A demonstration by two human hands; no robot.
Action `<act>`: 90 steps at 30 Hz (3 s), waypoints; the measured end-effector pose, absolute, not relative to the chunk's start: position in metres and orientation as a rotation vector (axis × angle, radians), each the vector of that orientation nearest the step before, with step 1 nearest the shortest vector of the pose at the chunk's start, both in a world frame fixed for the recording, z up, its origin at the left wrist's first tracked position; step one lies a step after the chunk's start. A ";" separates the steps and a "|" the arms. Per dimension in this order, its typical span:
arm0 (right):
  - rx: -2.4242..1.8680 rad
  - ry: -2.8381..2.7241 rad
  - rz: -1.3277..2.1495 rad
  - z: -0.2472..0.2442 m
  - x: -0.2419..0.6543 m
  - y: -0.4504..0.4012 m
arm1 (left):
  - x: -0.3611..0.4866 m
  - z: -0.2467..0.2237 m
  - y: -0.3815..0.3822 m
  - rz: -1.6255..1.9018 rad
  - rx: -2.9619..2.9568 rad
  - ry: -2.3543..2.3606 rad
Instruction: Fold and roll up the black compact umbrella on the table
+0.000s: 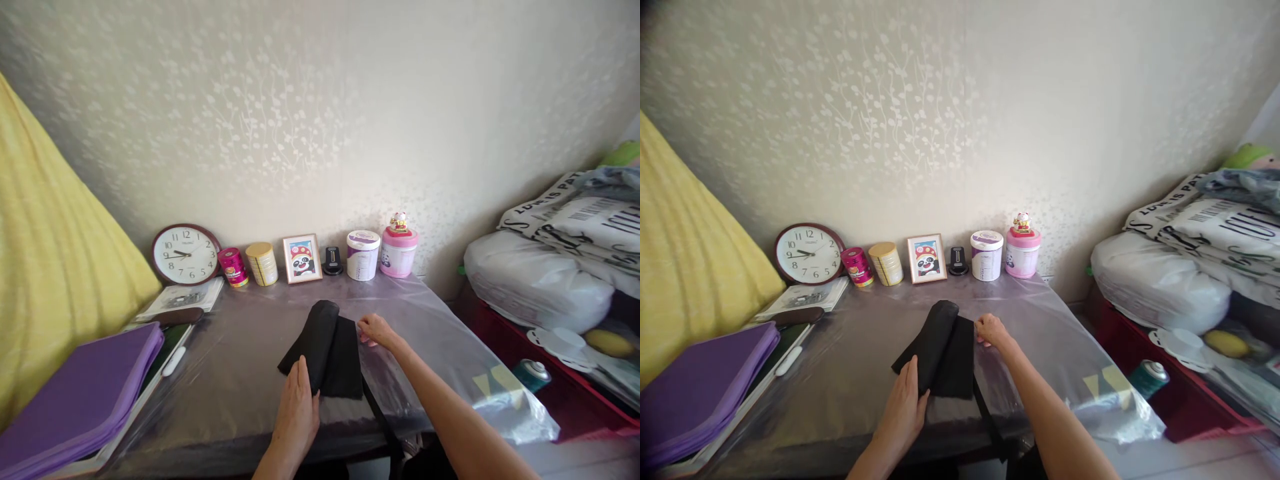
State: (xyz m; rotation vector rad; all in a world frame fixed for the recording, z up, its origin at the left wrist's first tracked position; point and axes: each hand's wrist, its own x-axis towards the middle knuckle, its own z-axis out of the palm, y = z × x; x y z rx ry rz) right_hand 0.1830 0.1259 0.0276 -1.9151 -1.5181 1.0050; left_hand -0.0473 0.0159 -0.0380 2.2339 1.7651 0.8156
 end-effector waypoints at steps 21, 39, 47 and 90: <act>-1.748 -1.298 1.131 0.032 0.130 0.110 | -0.051 -0.033 0.017 0.860 2.247 1.732; -1.568 -1.245 1.277 0.041 0.103 0.116 | -0.054 -0.016 0.014 0.529 2.281 1.785; -1.544 -1.221 1.237 0.044 0.092 0.118 | -0.054 -0.019 0.015 0.514 2.324 1.811; -0.866 -2.373 0.439 0.040 0.084 0.068 | -0.059 -0.025 0.012 0.698 2.297 1.815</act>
